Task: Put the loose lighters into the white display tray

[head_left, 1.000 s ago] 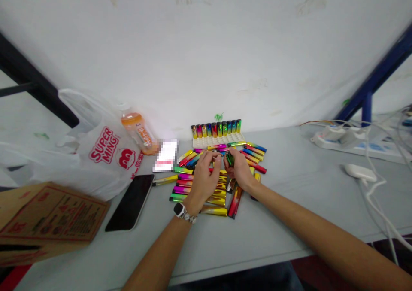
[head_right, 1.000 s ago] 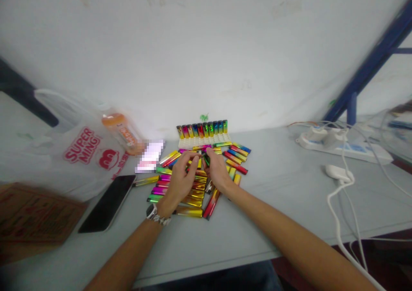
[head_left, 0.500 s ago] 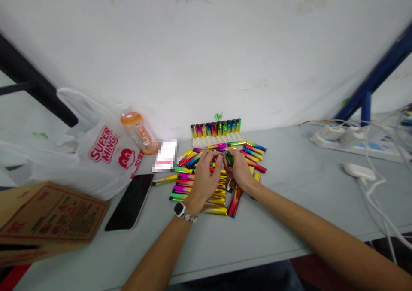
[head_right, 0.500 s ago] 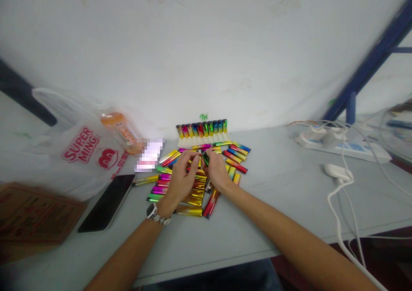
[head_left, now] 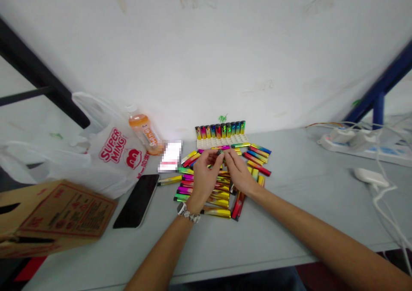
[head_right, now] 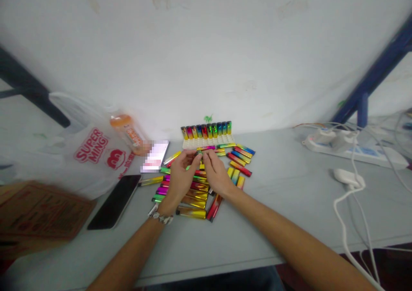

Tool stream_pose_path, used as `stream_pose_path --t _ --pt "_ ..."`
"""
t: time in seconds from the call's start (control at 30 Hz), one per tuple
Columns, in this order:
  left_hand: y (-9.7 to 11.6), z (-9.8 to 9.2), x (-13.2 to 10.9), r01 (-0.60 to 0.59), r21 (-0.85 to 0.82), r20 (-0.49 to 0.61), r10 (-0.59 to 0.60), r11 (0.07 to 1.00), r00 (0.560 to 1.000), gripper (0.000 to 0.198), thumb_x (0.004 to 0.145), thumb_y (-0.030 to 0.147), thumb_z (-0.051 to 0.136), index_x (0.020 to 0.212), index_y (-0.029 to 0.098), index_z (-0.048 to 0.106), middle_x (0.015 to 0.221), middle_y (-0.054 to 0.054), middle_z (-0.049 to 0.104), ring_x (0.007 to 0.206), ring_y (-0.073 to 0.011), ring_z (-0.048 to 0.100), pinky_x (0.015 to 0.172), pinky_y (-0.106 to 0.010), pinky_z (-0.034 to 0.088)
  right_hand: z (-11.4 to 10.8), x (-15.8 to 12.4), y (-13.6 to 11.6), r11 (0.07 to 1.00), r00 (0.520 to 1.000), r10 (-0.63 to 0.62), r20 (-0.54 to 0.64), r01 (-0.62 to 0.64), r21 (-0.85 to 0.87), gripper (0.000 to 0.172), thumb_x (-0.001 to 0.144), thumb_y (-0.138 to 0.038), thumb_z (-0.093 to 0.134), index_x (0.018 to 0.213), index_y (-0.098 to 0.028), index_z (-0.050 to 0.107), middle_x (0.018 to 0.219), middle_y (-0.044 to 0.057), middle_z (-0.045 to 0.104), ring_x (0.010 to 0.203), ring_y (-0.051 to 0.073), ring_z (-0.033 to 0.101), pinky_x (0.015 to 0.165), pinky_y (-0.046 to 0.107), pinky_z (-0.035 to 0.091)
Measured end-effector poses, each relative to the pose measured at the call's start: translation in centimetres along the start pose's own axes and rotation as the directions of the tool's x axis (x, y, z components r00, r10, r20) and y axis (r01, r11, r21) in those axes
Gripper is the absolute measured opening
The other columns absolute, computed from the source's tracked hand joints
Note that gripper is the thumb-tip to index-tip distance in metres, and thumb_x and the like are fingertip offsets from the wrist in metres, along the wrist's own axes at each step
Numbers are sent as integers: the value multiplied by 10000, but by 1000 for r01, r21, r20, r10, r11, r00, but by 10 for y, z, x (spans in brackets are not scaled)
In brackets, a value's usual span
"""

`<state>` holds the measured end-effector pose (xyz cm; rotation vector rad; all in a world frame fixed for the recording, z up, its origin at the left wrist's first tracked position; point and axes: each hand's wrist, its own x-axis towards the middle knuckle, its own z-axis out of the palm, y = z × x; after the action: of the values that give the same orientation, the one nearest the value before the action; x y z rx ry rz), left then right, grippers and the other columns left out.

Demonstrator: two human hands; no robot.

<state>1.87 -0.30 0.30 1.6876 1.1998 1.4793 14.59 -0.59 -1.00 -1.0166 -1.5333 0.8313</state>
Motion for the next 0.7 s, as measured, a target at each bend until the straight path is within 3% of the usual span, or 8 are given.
stream_pose_path --t 0.1,0.2,0.3,0.47,0.7 --pt "-1 -7 13 -4 -26 51 6 1000 999 227 872 380 656 975 179 642 915 -49 711 846 -162 676 787 -292 555 -4 2 -1 1000 999 -26 30 27 -16 301 993 -405 407 1157 -215 573 1136 66 633 1062 193 577 953 346 435" --pt "0 -18 39 -67 10 87 66 998 994 210 885 366 632 993 186 629 914 -49 708 830 -157 675 750 -291 569 -10 6 0 999 1000 3 -19 -4 -54 325 963 -403 477 1202 -212 585 1202 81 627 1079 199 583 916 337 460" --pt "-1 -25 72 -128 84 141 115 988 983 174 873 293 635 1013 191 621 915 -52 706 831 -157 675 728 -290 577 -18 12 3 996 997 35 -73 -40 -78 280 940 -414 506 1072 -203 632 1114 73 664 1000 203 609 840 325 474" --pt "-17 -24 118 -239 165 265 191 957 945 187 858 189 597 1038 178 647 974 -61 723 879 -155 680 873 -334 560 -23 18 11 996 998 52 -29 -54 -77 253 929 -398 500 922 -186 638 833 31 681 787 178 630 759 309 469" --pt "-44 -17 145 -299 277 363 189 913 913 206 839 167 589 1013 156 697 832 -38 719 785 -167 664 810 -324 536 -23 15 4 987 1000 22 19 -19 -157 230 930 -341 489 941 -181 653 720 -2 643 694 153 608 692 278 450"
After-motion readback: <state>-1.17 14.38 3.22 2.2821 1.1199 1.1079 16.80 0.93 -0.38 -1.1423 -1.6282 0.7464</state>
